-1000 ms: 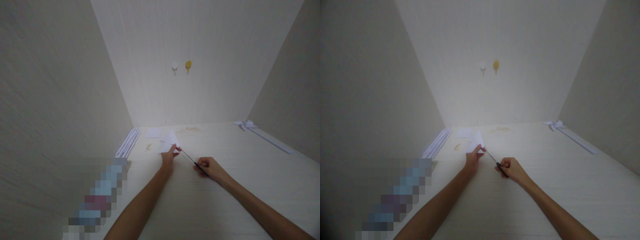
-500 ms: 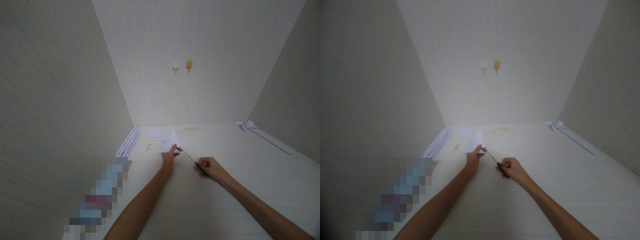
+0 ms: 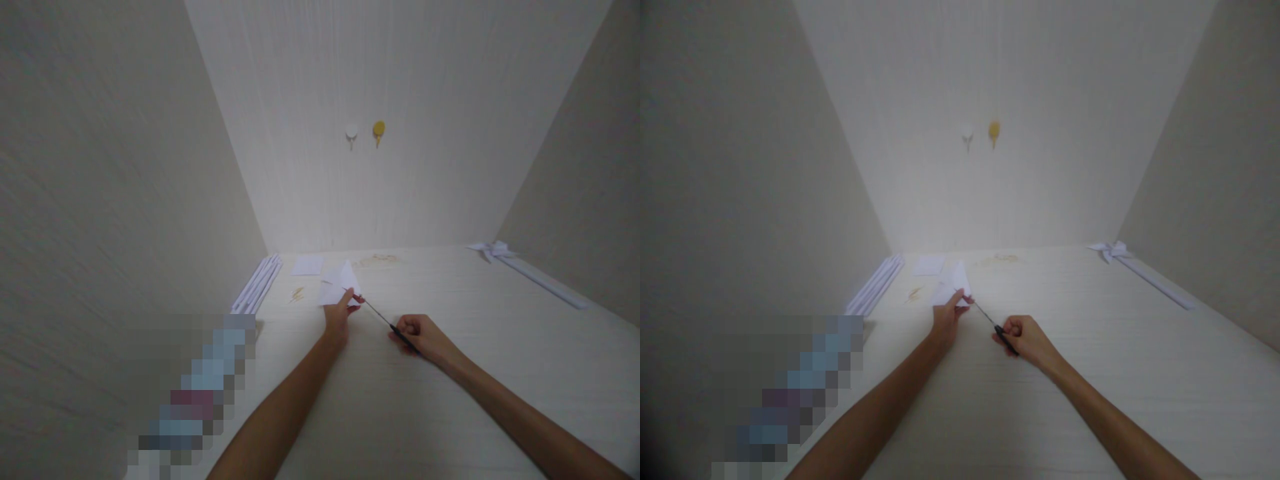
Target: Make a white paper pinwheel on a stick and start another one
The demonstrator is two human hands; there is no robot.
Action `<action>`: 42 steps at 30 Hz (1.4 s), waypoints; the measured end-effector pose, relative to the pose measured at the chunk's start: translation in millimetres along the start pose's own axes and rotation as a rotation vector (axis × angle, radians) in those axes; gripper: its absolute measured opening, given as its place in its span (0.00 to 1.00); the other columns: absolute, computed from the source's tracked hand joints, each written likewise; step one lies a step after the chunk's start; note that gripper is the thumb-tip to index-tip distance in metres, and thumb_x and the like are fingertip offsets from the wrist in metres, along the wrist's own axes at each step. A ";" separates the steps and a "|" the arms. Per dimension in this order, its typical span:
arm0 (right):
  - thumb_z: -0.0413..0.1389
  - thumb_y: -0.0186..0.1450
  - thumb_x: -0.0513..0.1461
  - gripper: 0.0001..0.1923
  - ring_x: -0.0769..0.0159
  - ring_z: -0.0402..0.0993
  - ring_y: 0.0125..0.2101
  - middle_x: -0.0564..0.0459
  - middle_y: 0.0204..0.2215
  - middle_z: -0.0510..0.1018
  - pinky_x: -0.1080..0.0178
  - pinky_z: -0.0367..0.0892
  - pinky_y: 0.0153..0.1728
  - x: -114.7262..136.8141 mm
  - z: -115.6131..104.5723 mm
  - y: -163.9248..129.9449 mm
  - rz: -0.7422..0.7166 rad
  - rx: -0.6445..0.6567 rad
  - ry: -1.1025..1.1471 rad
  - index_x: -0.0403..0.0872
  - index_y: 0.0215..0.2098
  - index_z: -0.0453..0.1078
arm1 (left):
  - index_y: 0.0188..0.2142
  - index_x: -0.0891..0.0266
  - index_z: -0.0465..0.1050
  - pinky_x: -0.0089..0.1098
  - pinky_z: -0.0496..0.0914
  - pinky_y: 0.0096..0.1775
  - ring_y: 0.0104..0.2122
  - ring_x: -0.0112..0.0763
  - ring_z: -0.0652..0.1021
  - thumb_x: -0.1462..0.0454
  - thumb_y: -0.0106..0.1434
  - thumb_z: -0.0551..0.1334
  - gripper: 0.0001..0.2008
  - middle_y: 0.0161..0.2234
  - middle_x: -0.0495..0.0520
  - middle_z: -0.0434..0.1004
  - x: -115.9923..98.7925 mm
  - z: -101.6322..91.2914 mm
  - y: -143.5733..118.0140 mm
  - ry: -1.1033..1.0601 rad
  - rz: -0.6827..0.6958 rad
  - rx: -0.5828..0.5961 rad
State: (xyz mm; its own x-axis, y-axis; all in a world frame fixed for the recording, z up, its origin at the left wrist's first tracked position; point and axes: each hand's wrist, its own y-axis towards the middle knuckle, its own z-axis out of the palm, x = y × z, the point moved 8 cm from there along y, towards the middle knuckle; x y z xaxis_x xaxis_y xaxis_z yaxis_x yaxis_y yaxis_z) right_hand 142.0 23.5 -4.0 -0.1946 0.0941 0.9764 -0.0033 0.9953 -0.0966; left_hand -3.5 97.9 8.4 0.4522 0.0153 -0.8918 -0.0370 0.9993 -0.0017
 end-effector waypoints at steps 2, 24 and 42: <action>0.60 0.41 0.46 0.18 0.77 0.53 0.08 0.62 0.05 0.62 0.71 0.45 0.11 -0.6 -0.4 -0.3 -0.003 0.000 -0.015 0.46 0.12 0.55 | 0.27 0.66 0.66 0.24 0.65 0.21 0.20 0.25 0.73 0.64 0.45 0.62 0.09 0.20 0.48 0.71 0.3 0.0 -0.1 0.003 -0.003 -0.001; 0.63 0.41 0.41 0.16 0.75 0.62 0.17 0.59 0.17 0.69 0.71 0.54 0.17 12.1 -24.2 -2.4 -0.243 -0.249 0.264 0.45 0.23 0.61 | 0.16 0.65 0.67 0.27 0.64 0.24 0.18 0.26 0.70 0.63 0.44 0.62 0.08 0.16 0.48 0.70 7.0 38.9 -33.6 0.358 -0.094 0.393; 0.64 0.39 0.41 0.17 0.74 0.61 0.17 0.58 0.16 0.68 0.70 0.55 0.17 13.4 -24.3 -2.1 -0.240 -0.233 0.237 0.45 0.21 0.61 | 0.15 0.62 0.68 0.28 0.64 0.28 0.19 0.27 0.70 0.61 0.46 0.62 0.08 0.16 0.49 0.70 5.3 50.8 -42.6 0.371 -0.013 0.574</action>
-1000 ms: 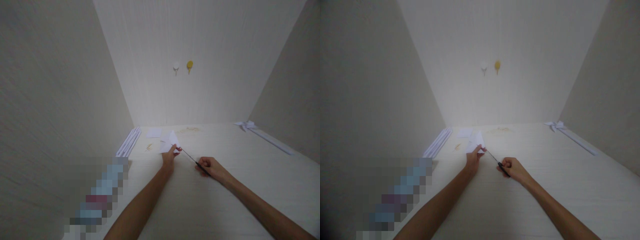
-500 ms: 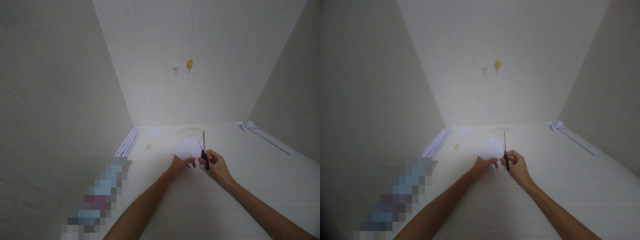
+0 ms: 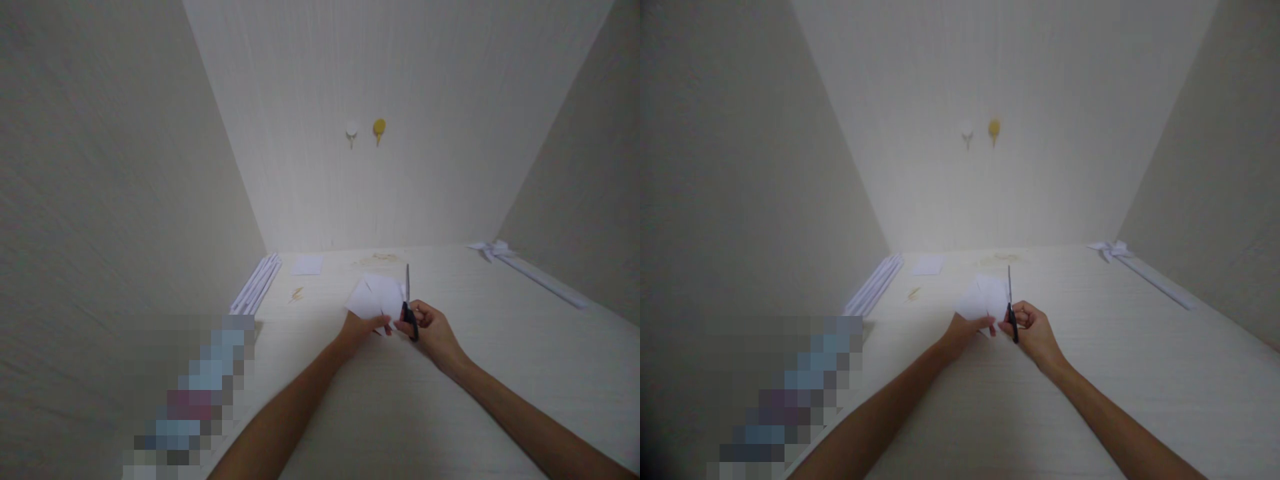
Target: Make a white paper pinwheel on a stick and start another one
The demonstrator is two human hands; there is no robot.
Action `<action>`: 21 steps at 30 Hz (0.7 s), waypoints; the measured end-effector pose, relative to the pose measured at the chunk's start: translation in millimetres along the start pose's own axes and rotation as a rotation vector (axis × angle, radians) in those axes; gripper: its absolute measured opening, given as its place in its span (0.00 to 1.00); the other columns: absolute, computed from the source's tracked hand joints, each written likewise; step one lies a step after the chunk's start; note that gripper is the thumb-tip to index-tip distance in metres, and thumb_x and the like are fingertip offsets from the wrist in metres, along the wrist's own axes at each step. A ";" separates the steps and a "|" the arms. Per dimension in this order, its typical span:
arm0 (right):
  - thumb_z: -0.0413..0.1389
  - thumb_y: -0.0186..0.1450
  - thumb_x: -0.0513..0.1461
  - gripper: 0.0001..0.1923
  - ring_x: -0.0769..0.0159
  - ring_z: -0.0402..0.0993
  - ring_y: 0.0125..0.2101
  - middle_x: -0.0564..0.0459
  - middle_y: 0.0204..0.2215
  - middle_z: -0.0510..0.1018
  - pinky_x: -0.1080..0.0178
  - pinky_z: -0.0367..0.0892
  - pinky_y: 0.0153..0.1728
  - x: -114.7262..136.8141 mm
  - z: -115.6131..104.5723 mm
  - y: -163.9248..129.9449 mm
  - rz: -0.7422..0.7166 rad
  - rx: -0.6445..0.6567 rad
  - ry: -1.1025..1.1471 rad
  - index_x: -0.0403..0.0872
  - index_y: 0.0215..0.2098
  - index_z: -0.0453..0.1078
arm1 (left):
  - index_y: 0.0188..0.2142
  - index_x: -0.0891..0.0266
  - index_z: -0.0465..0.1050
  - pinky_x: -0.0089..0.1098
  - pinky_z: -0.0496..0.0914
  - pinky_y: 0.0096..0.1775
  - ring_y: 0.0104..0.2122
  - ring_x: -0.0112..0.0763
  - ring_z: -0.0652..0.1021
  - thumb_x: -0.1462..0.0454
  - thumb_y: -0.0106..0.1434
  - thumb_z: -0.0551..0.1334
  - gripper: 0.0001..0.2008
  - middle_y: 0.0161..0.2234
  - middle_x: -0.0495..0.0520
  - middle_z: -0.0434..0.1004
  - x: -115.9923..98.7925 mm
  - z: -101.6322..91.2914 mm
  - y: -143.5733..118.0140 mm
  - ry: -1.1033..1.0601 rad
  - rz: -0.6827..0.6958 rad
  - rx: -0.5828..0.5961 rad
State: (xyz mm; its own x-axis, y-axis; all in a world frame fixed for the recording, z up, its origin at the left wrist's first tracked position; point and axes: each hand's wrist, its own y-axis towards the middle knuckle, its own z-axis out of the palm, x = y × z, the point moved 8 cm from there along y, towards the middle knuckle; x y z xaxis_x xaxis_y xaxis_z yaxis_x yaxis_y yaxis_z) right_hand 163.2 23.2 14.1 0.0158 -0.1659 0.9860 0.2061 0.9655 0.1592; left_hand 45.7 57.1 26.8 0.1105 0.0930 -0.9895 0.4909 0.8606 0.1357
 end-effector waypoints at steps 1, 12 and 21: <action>0.64 0.40 0.41 0.16 0.75 0.61 0.17 0.59 0.16 0.68 0.70 0.54 0.17 -1.1 -0.1 0.0 0.006 0.004 -0.003 0.45 0.21 0.61 | 0.15 0.62 0.68 0.28 0.64 0.27 0.19 0.27 0.70 0.62 0.46 0.62 0.08 0.15 0.49 0.70 -0.7 -0.3 -0.2 -0.003 0.000 -0.007; 0.64 0.40 0.43 0.17 0.74 0.62 0.17 0.57 0.17 0.70 0.70 0.56 0.18 -2.8 0.6 -1.2 0.022 0.004 -0.004 0.45 0.22 0.61 | 0.11 0.63 0.66 0.27 0.64 0.27 0.19 0.26 0.69 0.63 0.46 0.62 0.11 0.15 0.49 0.69 -6.5 -3.8 -0.4 0.044 0.016 -0.072; 0.64 0.39 0.43 0.18 0.73 0.64 0.18 0.56 0.18 0.71 0.69 0.58 0.19 1.8 4.5 -2.6 0.027 0.025 -0.011 0.46 0.21 0.61 | 0.12 0.62 0.67 0.27 0.64 0.25 0.19 0.27 0.69 0.62 0.45 0.62 0.10 0.15 0.49 0.69 -8.4 -7.6 -2.5 0.023 -0.007 -0.131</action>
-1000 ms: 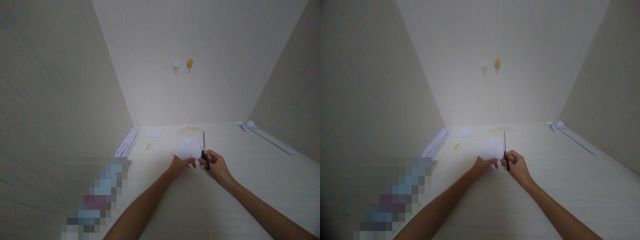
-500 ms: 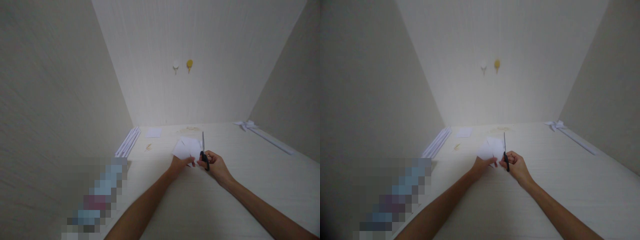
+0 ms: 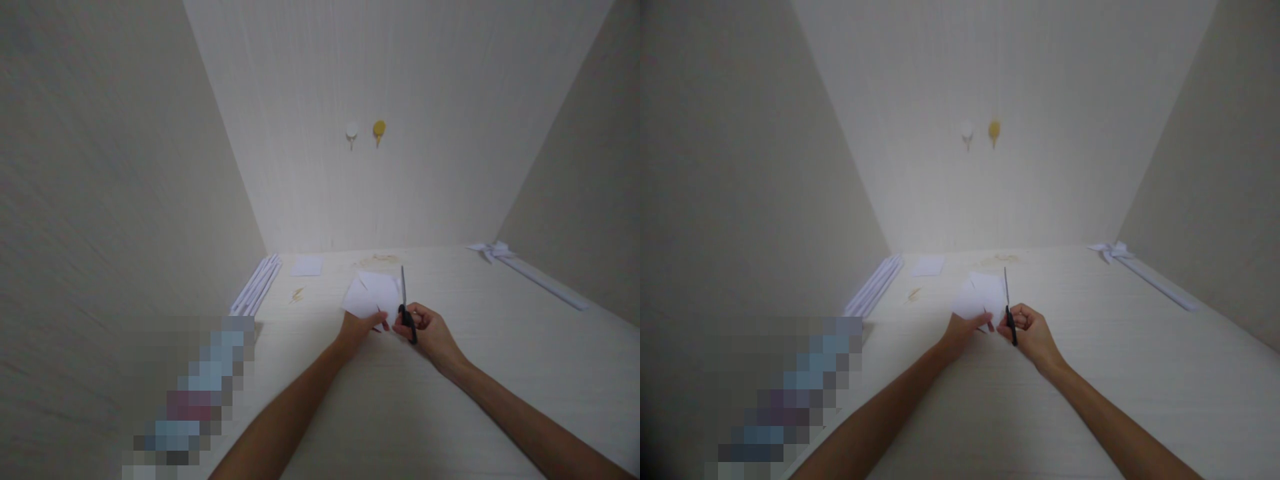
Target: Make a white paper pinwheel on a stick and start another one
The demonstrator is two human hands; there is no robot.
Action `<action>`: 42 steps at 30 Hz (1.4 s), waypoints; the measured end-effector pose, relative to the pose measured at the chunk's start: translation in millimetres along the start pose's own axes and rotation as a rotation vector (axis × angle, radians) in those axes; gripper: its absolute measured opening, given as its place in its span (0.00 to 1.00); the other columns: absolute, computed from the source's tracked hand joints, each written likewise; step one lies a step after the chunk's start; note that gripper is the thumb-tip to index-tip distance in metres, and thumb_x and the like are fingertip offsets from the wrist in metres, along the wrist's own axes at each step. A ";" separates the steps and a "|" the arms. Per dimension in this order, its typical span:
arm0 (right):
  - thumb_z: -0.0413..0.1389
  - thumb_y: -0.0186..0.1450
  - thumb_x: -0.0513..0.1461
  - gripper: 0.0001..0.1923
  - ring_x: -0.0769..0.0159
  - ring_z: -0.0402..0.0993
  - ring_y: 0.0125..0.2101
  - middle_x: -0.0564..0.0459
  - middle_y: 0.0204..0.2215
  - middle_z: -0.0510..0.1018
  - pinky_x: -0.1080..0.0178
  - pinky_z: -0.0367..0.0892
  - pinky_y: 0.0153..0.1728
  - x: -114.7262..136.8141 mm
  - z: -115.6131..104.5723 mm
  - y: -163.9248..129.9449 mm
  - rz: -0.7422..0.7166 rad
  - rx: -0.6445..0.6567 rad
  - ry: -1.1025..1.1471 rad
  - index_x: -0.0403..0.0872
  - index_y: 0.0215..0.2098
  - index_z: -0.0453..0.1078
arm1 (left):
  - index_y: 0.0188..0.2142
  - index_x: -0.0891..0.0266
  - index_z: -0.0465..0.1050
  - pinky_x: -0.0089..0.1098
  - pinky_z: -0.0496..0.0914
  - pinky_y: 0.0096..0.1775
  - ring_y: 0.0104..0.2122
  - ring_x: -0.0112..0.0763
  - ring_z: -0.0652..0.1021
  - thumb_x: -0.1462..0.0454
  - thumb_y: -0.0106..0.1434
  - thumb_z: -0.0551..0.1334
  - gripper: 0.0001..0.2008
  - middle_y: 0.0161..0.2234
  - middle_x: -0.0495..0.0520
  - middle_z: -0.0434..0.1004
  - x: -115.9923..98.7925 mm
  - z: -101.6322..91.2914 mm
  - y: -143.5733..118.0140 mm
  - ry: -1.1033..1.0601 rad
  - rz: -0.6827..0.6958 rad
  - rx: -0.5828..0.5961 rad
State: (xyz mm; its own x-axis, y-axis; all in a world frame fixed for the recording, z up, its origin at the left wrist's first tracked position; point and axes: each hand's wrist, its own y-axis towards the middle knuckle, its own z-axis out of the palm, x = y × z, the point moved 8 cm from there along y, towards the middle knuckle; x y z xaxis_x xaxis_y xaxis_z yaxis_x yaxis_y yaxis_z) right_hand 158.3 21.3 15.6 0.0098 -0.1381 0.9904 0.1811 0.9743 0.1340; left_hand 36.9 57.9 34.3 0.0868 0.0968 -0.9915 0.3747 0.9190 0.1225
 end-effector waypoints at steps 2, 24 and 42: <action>0.64 0.39 0.43 0.18 0.73 0.64 0.18 0.57 0.17 0.71 0.69 0.58 0.19 0.6 0.3 -0.3 0.002 -0.004 0.000 0.46 0.20 0.60 | 0.12 0.62 0.67 0.27 0.65 0.24 0.19 0.27 0.70 0.62 0.45 0.62 0.10 0.15 0.49 0.70 2.0 -0.5 0.7 -0.003 -0.012 -0.011; 0.64 0.39 0.39 0.16 0.78 0.54 0.13 0.63 0.11 0.62 0.71 0.48 0.15 -10.6 -11.5 5.3 0.010 -0.046 0.026 0.45 0.18 0.60 | 0.29 0.68 0.72 0.30 0.67 0.31 0.29 0.35 0.75 0.64 0.39 0.67 0.15 0.28 0.57 0.76 27.3 -17.4 19.5 -0.479 -0.169 0.018; 0.65 0.38 0.40 0.15 0.77 0.56 0.14 0.62 0.14 0.64 0.70 0.50 0.14 -9.4 -26.3 8.1 0.026 -0.236 0.180 0.45 0.21 0.65 | 0.27 0.71 0.73 0.34 0.67 0.34 0.27 0.35 0.75 0.66 0.33 0.69 0.18 0.25 0.57 0.76 34.0 -22.1 21.0 -0.447 -0.152 0.001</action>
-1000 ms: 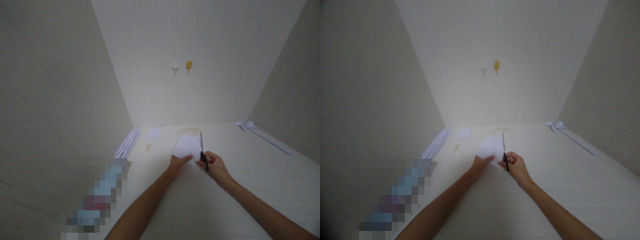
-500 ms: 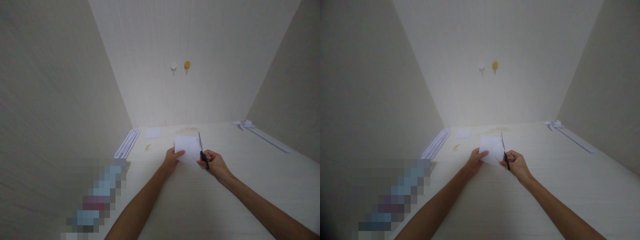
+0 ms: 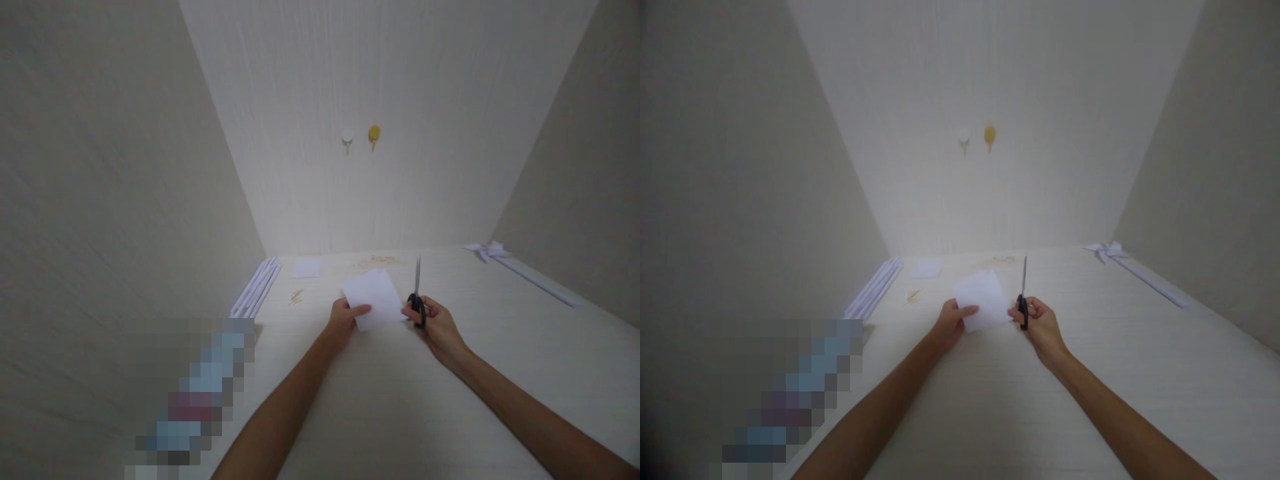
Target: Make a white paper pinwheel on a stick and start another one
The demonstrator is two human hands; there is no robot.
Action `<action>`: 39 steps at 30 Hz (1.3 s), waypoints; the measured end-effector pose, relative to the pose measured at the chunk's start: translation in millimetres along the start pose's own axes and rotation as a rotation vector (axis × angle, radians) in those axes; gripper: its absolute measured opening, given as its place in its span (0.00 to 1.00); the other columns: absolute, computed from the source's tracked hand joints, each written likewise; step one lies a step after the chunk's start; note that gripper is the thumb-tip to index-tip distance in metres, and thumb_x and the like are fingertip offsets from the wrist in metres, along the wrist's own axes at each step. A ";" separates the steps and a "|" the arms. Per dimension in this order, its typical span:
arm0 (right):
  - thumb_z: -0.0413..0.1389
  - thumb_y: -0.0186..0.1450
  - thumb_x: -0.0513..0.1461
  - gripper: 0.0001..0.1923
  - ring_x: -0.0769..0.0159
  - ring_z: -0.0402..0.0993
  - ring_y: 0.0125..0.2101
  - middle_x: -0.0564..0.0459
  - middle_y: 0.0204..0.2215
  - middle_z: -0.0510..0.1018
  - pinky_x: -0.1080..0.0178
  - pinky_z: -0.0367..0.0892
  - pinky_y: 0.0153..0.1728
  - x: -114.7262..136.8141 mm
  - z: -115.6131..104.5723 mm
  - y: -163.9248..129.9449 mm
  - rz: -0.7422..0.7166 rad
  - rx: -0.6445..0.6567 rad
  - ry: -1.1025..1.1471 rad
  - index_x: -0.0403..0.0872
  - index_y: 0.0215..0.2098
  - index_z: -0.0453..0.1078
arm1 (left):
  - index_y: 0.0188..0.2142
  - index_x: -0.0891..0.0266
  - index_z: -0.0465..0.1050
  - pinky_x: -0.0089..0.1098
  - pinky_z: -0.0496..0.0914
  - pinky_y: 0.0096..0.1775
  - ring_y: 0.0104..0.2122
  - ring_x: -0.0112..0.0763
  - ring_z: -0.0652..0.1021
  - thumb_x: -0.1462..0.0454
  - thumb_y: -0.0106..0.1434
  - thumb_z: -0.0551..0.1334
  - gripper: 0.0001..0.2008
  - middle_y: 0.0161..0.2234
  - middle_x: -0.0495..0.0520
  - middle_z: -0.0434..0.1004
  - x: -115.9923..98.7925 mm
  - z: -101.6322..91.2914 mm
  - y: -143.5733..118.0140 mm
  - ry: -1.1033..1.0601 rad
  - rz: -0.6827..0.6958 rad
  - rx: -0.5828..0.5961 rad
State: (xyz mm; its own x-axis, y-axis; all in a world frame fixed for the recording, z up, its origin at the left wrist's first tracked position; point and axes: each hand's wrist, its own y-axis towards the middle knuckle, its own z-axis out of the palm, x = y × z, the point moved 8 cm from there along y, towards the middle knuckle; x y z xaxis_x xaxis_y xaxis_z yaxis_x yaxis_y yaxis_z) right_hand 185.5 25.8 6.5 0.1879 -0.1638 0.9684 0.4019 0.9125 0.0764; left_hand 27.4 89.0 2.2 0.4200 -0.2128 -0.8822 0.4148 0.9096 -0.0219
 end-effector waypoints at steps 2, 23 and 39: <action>0.65 0.38 0.40 0.15 0.77 0.57 0.14 0.62 0.14 0.65 0.71 0.49 0.14 -1.5 -0.6 0.9 0.024 -0.006 0.026 0.45 0.21 0.65 | 0.27 0.71 0.72 0.34 0.67 0.34 0.27 0.35 0.75 0.66 0.34 0.69 0.17 0.26 0.58 0.76 -0.4 -2.9 1.1 0.007 0.029 -0.027; 0.65 0.40 0.38 0.14 0.75 0.63 0.19 0.58 0.18 0.70 0.73 0.52 0.16 -3.7 4.3 -0.4 0.089 0.103 0.115 0.44 0.24 0.67 | 0.34 0.71 0.71 0.38 0.67 0.39 0.34 0.39 0.75 0.67 0.38 0.67 0.19 0.32 0.61 0.76 -1.4 -5.4 1.6 0.017 0.086 -0.063; 0.64 0.41 0.40 0.14 0.75 0.63 0.19 0.58 0.17 0.70 0.74 0.53 0.15 -2.6 8.1 -0.5 0.102 0.124 0.105 0.44 0.24 0.68 | 0.33 0.71 0.71 0.35 0.67 0.37 0.32 0.37 0.75 0.68 0.39 0.66 0.17 0.32 0.60 0.76 0.7 -5.3 2.8 0.031 0.071 -0.048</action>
State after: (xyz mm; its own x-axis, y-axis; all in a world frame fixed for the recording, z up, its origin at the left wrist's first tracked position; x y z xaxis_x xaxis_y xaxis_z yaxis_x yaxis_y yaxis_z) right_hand 177.6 28.8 5.8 0.3174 -0.1007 0.9429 0.2640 0.9644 0.0142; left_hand 24.6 93.3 -1.0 0.4214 -0.1362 -0.8966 0.3454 0.9382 0.0199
